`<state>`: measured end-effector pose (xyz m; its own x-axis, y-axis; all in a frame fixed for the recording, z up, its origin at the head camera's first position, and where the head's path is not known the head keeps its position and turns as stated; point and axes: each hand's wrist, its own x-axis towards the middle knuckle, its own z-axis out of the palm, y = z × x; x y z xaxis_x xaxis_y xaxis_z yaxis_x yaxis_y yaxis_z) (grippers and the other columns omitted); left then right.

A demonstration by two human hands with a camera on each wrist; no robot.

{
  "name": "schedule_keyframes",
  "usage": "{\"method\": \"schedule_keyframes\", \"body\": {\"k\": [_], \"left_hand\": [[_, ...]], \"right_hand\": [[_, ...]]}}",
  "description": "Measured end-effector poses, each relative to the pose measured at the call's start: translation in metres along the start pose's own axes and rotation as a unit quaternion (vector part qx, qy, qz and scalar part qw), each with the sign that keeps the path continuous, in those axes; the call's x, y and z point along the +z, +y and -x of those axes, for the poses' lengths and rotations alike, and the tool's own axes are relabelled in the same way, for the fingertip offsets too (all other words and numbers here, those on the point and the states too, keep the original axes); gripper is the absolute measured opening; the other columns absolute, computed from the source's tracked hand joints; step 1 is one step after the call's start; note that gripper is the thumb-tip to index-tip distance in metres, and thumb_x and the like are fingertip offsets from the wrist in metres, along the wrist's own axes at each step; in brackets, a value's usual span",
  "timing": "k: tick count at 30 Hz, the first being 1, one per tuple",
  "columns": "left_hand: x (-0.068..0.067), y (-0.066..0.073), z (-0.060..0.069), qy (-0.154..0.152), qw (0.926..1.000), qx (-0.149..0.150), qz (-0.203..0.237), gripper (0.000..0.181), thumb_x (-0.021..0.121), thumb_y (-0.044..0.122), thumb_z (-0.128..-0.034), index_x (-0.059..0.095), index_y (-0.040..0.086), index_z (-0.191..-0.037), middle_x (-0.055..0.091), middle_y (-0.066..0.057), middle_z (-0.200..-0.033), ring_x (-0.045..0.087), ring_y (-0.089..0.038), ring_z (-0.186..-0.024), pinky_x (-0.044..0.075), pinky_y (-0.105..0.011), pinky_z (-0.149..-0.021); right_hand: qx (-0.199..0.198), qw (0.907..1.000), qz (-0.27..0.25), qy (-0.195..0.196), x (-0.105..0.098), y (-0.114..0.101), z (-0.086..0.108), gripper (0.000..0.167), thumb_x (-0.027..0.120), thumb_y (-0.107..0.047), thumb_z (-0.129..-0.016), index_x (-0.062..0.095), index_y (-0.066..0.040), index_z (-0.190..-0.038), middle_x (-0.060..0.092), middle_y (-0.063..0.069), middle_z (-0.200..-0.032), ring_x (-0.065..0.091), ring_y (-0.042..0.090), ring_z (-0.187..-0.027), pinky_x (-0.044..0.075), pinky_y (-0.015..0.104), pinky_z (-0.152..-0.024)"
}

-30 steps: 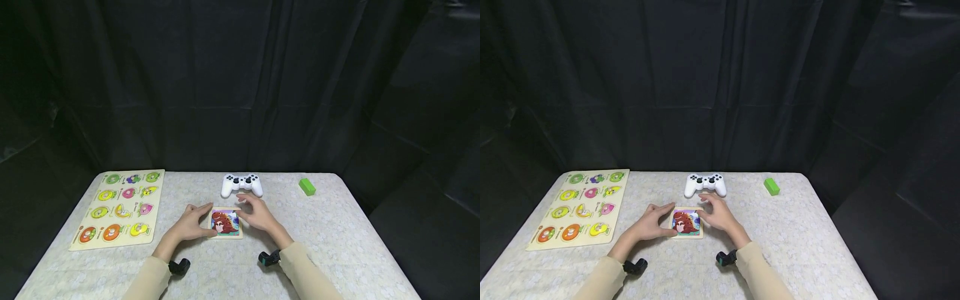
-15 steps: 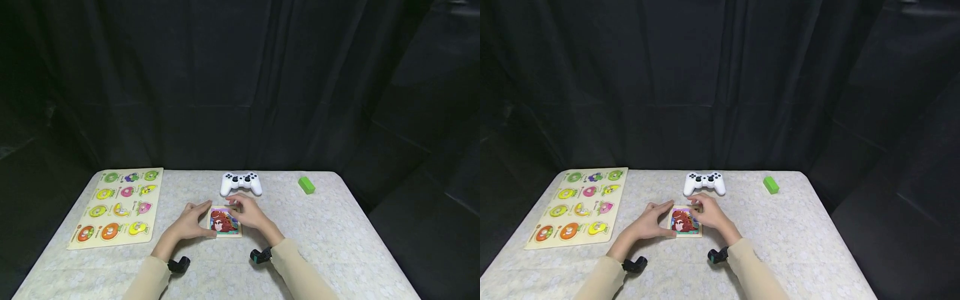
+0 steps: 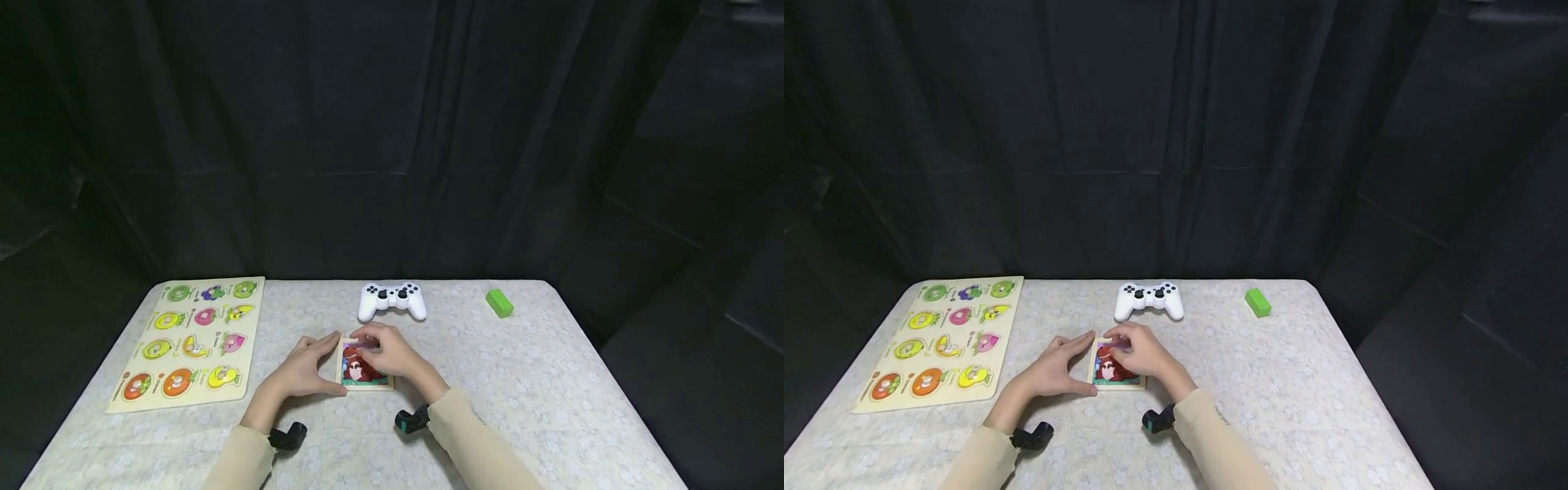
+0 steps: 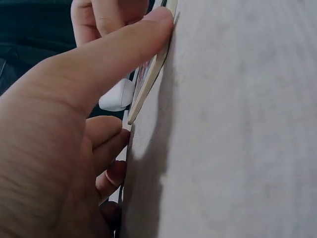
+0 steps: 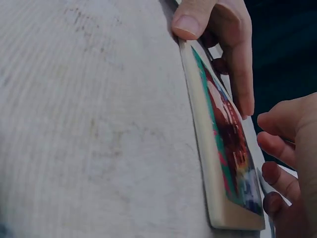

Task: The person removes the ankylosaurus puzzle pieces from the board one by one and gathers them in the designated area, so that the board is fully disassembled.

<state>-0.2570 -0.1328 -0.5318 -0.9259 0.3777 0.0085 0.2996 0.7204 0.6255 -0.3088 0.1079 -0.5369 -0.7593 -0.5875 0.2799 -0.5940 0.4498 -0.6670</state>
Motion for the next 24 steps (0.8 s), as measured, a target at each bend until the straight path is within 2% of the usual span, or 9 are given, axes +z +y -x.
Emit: {"method": "schedule_keyframes", "body": {"k": [6, 11, 16, 24], "left_hand": [[0.0018, -0.0057, -0.0013, 0.004, 0.9998, 0.014, -0.013, 0.114, 0.096, 0.055, -0.0687, 0.047, 0.009, -0.161, 0.044, -0.003, -0.168, 0.049, -0.019, -0.116, 0.047, -0.045, -0.103], [0.0029, -0.0072, -0.0015, 0.004, 0.9997, 0.022, -0.007, 0.112, 0.096, 0.055, -0.0699, 0.047, 0.012, -0.161, 0.043, 0.000, -0.168, 0.047, -0.014, -0.110, 0.047, -0.041, -0.099], [0.0028, -0.0083, -0.0012, 0.007, 0.9996, 0.026, -0.003, 0.111, 0.096, 0.054, -0.0707, 0.047, 0.014, -0.161, 0.046, 0.001, -0.166, 0.044, -0.012, -0.103, 0.046, -0.038, -0.093], [0.0035, -0.0107, -0.0020, 0.007, 0.9996, 0.028, -0.004, 0.110, 0.096, 0.055, -0.0700, 0.049, 0.014, -0.160, 0.049, -0.001, -0.164, 0.044, -0.012, -0.102, 0.046, -0.039, -0.095]], "right_hand": [[0.003, 0.9997, 0.017, -0.015, 0.0043, 0.0020, -0.0030, 0.023, 0.069, -0.005, -0.096, 0.077, -0.005, -0.118, 0.071, 0.003, -0.100, 0.058, 0.010, -0.084, 0.050, 0.027, -0.078], [0.011, 0.9992, 0.029, -0.024, 0.0056, 0.0040, -0.0045, 0.025, 0.068, -0.007, -0.098, 0.077, -0.006, -0.120, 0.071, 0.003, -0.106, 0.059, 0.011, -0.088, 0.050, 0.029, -0.081], [0.001, 0.9981, 0.048, -0.038, 0.0062, 0.0052, -0.0065, 0.026, 0.067, -0.009, -0.098, 0.078, -0.008, -0.122, 0.072, 0.006, -0.115, 0.061, 0.014, -0.096, 0.052, 0.033, -0.087], [0.009, 0.9971, 0.055, -0.051, 0.0062, 0.0045, -0.0092, 0.028, 0.066, -0.007, -0.098, 0.078, -0.009, -0.123, 0.071, 0.007, -0.118, 0.062, 0.016, -0.099, 0.052, 0.035, -0.090]]}}
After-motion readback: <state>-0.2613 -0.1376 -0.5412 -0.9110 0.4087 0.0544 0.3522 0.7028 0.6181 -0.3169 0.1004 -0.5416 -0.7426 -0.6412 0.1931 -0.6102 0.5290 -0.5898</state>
